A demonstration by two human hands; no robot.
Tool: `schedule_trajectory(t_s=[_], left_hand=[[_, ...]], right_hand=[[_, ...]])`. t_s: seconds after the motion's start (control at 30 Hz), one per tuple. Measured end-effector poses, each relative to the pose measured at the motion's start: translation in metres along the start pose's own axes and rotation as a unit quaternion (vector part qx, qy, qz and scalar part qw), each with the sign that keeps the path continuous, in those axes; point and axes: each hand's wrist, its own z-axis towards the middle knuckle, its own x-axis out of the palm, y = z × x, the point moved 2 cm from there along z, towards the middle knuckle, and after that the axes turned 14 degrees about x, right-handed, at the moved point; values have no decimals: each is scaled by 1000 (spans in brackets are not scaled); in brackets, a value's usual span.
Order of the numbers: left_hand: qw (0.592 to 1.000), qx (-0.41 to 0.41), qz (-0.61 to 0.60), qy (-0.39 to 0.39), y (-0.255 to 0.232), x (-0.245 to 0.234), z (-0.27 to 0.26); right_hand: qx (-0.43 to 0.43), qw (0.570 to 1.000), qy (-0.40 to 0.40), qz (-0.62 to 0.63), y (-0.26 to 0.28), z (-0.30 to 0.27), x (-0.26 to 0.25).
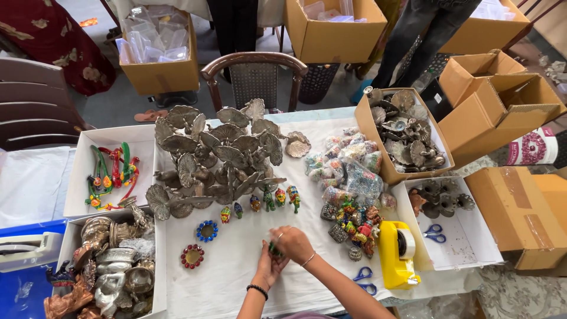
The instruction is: Packaging small decorative figurines and objects at a workstation.
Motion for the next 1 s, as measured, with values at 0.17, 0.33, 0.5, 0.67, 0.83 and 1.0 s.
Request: schedule_trajectory(t_s=[0.17, 0.33, 0.5, 0.67, 0.83, 1.0], left_hand=[[999, 0, -22, 38, 15, -23, 25], [998, -16, 57, -2, -7, 10, -6], [999, -38, 4, -31, -11, 17, -16], [999, -25, 2, -48, 10, -6, 5], [999, 16, 16, -37, -3, 4, -11], [999, 7, 36, -28, 6, 0, -4]], right_hand=[[-210, 976, -51, -31, 16, -20, -5], [-101, 989, 101, -24, -14, 14, 18], [93, 982, 137, 93, -33, 28, 40], [143, 987, 72, 19, -19, 0, 54], [191, 959, 169, -121, -5, 7, 8], [66, 995, 60, -37, -4, 1, -1]])
